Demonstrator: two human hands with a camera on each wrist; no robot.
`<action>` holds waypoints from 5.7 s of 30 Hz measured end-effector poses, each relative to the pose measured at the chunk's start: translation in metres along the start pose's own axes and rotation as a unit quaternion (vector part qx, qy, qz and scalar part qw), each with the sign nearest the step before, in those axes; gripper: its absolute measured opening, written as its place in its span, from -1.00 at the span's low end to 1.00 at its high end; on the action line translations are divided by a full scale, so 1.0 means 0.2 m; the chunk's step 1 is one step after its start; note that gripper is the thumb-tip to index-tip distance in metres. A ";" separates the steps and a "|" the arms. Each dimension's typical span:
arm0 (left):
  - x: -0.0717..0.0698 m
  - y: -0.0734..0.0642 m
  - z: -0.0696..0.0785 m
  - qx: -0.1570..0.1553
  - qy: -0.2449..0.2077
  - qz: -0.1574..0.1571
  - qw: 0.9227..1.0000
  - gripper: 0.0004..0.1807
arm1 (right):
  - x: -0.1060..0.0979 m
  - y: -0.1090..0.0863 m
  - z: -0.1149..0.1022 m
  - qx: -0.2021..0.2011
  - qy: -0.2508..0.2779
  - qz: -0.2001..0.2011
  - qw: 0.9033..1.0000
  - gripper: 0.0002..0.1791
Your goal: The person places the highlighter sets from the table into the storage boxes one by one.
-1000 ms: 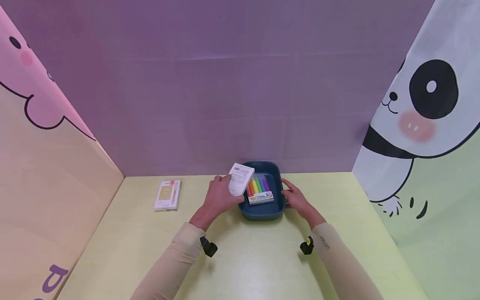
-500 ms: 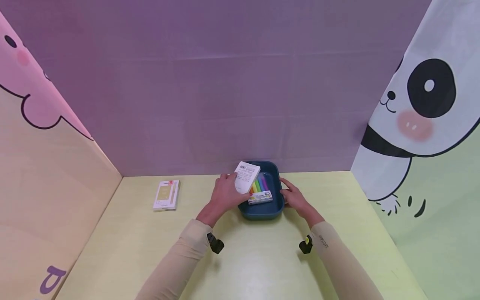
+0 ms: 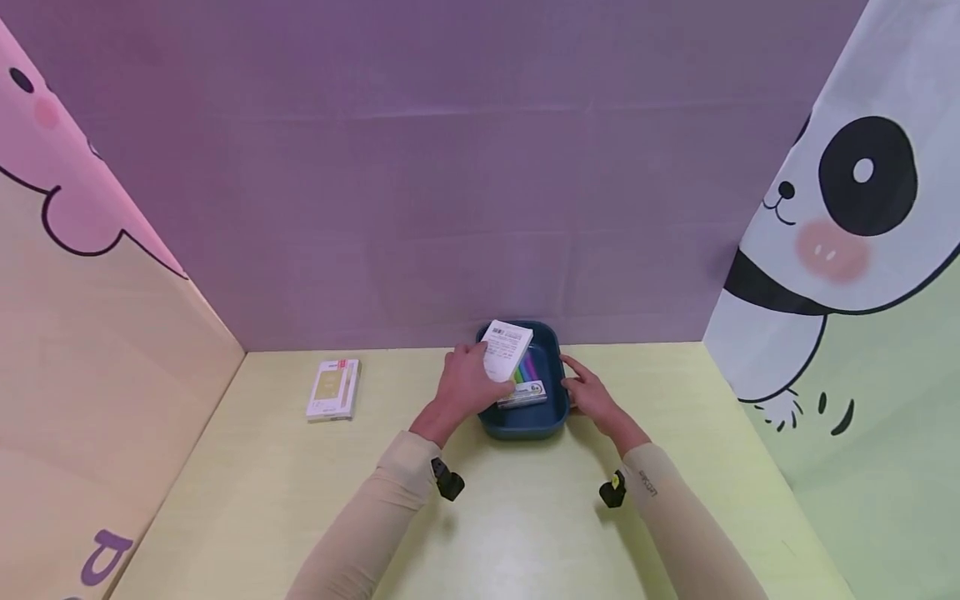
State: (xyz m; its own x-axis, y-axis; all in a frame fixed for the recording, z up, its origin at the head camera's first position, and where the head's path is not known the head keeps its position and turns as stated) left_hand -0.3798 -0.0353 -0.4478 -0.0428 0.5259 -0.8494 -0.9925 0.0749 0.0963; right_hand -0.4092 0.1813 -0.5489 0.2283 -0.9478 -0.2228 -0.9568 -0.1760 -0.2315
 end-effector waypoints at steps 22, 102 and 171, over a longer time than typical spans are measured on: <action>0.08 0.04 0.05 0.008 0.012 -0.005 1.000 -0.02 | -0.01 0.00 0.00 -0.005 -0.012 0.029 0.999 -0.40; -0.01 0.01 -0.55 0.003 0.066 0.019 0.998 -0.33 | -0.01 0.00 0.01 -0.003 -0.004 0.024 1.000 -0.40; -0.35 -0.09 -1.21 -0.119 0.063 0.098 0.986 -0.27 | -0.01 0.00 0.03 -0.008 -0.007 0.033 0.999 -0.41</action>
State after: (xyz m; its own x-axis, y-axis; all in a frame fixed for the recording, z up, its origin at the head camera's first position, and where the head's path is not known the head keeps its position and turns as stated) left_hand -0.3868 -0.2781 -0.5154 -0.2356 0.3992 -0.8861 -0.9619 -0.2261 0.1539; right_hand -0.4093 0.1846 -0.5536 0.1662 -0.9538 -0.2502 -0.9726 -0.1168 -0.2009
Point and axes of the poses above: each hand's wrist, its own y-axis towards the middle knuckle, its own x-axis out of the palm, z = x × y, the point moved 10 cm from there along y, towards the middle knuckle, and after that the axes turned 1 degree about x, right-handed, at the moved point
